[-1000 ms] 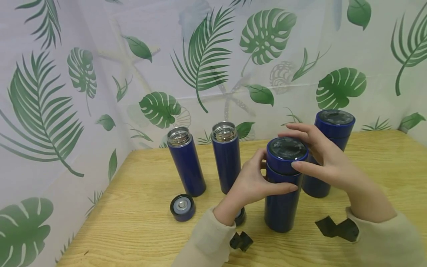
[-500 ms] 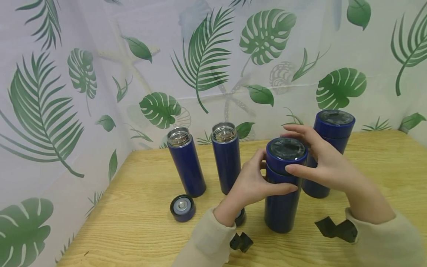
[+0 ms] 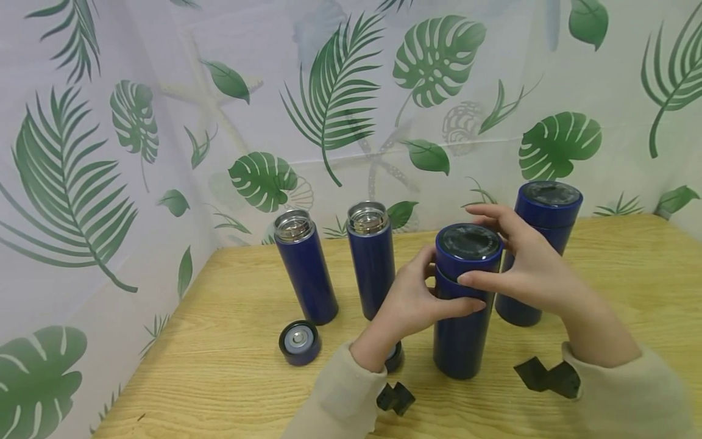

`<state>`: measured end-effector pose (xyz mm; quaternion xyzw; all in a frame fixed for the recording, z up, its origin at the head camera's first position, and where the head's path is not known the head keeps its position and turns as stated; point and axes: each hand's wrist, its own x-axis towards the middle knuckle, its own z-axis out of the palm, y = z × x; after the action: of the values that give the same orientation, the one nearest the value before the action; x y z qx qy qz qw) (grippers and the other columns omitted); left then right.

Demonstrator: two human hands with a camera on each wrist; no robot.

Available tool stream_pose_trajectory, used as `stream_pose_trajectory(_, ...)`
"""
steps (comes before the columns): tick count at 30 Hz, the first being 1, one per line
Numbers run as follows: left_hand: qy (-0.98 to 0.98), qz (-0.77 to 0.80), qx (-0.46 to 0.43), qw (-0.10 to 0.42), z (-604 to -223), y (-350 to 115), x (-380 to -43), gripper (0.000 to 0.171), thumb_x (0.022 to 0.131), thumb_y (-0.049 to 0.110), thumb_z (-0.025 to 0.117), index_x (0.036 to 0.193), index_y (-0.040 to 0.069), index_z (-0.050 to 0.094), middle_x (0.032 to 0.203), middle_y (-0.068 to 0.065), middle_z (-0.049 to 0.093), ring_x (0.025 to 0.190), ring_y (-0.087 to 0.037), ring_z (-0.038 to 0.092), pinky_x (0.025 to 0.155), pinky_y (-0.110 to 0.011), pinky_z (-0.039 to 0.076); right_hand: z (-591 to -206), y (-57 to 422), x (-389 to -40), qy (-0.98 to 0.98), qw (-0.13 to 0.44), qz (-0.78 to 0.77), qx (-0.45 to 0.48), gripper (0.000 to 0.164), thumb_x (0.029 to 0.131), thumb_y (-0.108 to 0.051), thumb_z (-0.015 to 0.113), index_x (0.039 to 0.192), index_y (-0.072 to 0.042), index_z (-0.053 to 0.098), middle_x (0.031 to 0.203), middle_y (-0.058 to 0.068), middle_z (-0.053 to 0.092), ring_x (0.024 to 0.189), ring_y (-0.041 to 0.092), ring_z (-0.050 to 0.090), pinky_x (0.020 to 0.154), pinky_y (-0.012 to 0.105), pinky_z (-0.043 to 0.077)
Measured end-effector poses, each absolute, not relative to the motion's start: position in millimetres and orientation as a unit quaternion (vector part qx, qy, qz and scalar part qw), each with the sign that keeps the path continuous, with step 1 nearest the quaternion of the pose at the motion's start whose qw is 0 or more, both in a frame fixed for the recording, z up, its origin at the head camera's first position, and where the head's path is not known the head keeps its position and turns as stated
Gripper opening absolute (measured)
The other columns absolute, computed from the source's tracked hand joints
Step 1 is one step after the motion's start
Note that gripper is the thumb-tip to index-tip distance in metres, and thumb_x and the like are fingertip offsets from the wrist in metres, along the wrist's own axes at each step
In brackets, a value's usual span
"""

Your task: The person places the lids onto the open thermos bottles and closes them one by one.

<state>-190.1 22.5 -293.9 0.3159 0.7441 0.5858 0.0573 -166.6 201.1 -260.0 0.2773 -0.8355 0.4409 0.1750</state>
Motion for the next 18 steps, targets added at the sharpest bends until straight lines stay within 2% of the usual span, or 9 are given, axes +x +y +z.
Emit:
stream_pose_trajectory(3, 0.738, 0.594, 0.312, 0.071, -285, 21, -184, 0.063, 0.07, 0.013, 0.076, 0.124, 0.017, 0.044, 0.106, 0.011, 0.051, 0.095, -0.005, 0.051, 0.073, -0.022, 0.045, -261, 202, -167, -0.809, 0.16, 0.465, 0.322, 0.069, 0.074, 0.005, 0.065, 0.133, -0.008, 0.031, 0.12, 0.01, 0.044, 0.1, 0.003, 0.046, 0.083, 0.025, 0.04)
stream_pose_trajectory(5, 0.734, 0.599, 0.31, 0.079, -281, 20, -182, 0.063, 0.07, 0.011, 0.075, 0.125, 0.016, 0.044, 0.107, 0.01, 0.05, 0.094, -0.005, 0.051, 0.073, -0.022, 0.045, -261, 204, -168, -0.776, 0.142, 0.496, 0.363, 0.065, 0.078, 0.011, 0.056, 0.134, -0.007, 0.03, 0.123, 0.008, 0.042, 0.1, 0.007, 0.049, 0.077, 0.015, 0.042)
stream_pose_trajectory(8, 0.734, 0.599, 0.311, 0.08, -284, 21, -185, 0.064, 0.07, 0.011, 0.075, 0.125, 0.017, 0.043, 0.108, 0.011, 0.05, 0.095, -0.005, 0.051, 0.073, -0.022, 0.045, -262, 206, -170, -0.731, 0.117, 0.538, 0.402, 0.063, 0.078, 0.016, 0.048, 0.135, -0.004, 0.029, 0.124, 0.007, 0.042, 0.101, 0.012, 0.051, 0.074, 0.019, 0.046)
stream_pose_trajectory(11, 0.737, 0.594, 0.313, 0.074, -292, 22, -190, 0.065, 0.069, 0.014, 0.076, 0.125, 0.021, 0.043, 0.108, 0.011, 0.05, 0.095, -0.005, 0.051, 0.073, -0.023, 0.045, -263, 207, -171, -0.721, 0.113, 0.552, 0.404, 0.064, 0.078, 0.016, 0.05, 0.134, -0.003, 0.029, 0.123, 0.007, 0.044, 0.102, 0.013, 0.051, 0.076, 0.02, 0.045)
stream_pose_trajectory(18, 0.734, 0.595, 0.321, 0.067, -297, 23, -194, 0.067, 0.069, 0.016, 0.077, 0.125, 0.024, 0.043, 0.109, 0.012, 0.05, 0.097, -0.005, 0.051, 0.073, -0.023, 0.046, -261, 204, -170, -0.784, 0.147, 0.499, 0.339, 0.071, 0.072, 0.012, 0.064, 0.133, -0.007, 0.032, 0.114, 0.001, 0.048, 0.098, 0.008, 0.052, 0.082, 0.014, 0.039)
